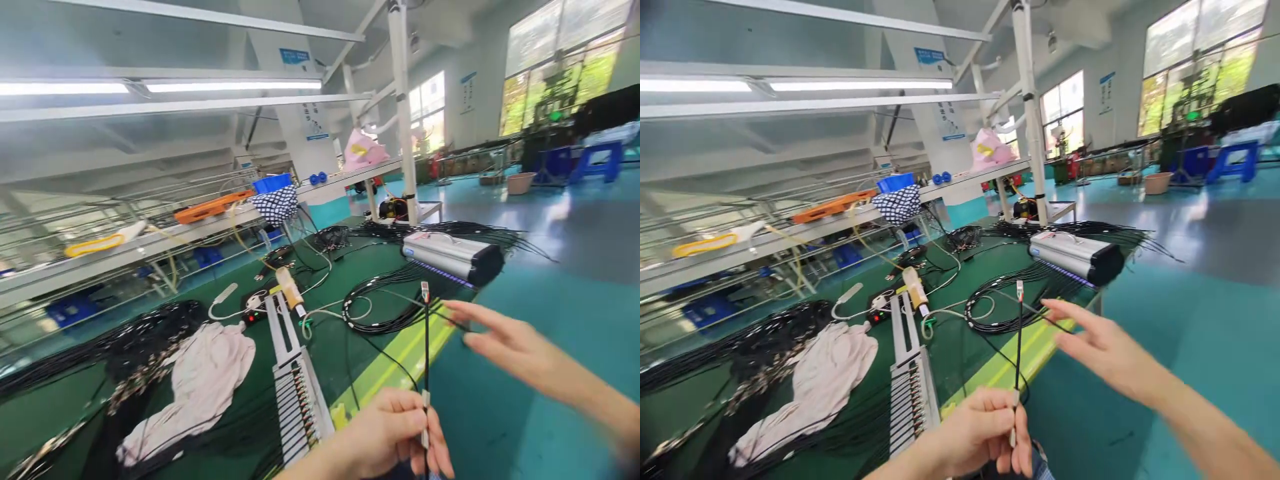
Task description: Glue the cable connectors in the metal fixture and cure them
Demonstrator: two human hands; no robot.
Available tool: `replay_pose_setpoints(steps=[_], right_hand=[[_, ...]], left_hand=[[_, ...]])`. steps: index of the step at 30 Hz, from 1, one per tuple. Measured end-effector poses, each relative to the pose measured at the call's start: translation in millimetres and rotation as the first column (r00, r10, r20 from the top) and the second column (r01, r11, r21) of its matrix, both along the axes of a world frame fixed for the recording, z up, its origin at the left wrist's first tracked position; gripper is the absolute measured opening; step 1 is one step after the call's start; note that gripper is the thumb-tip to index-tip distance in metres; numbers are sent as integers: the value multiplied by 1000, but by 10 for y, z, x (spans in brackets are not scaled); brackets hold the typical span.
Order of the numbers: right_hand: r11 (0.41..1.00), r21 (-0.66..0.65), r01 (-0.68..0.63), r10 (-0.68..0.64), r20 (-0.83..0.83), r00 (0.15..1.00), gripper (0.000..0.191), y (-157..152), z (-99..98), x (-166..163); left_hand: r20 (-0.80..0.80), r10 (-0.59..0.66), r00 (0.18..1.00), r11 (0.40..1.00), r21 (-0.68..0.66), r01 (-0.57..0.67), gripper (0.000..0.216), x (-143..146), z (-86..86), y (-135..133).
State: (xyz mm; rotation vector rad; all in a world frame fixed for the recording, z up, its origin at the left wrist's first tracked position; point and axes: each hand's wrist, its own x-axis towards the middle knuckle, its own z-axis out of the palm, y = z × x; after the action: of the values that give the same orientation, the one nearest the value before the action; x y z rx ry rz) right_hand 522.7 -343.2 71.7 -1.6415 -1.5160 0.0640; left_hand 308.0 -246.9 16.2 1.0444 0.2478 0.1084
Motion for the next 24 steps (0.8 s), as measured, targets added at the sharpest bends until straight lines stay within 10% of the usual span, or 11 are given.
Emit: replay_pose_setpoints(steps=[6, 10, 15, 24], right_hand=[[895, -87, -437, 315, -571, 758, 38, 650, 52, -461], [837, -107, -536, 334, -677, 656, 41, 850, -140, -546], [801, -151, -579, 351, -664, 660, 42, 1024, -330, -593], [804, -207, -558, 409, -490, 770, 38, 1286, -376, -794]], left_hand=[[-40, -34, 999, 997, -76, 30, 47, -57, -286, 18], [-123, 55, 991, 978, 207, -28, 43, -177, -186, 90], [112, 601, 792, 514, 704, -490, 18, -179, 246, 426], [-2, 599, 801, 721, 435, -539, 37, -80, 458, 961]])
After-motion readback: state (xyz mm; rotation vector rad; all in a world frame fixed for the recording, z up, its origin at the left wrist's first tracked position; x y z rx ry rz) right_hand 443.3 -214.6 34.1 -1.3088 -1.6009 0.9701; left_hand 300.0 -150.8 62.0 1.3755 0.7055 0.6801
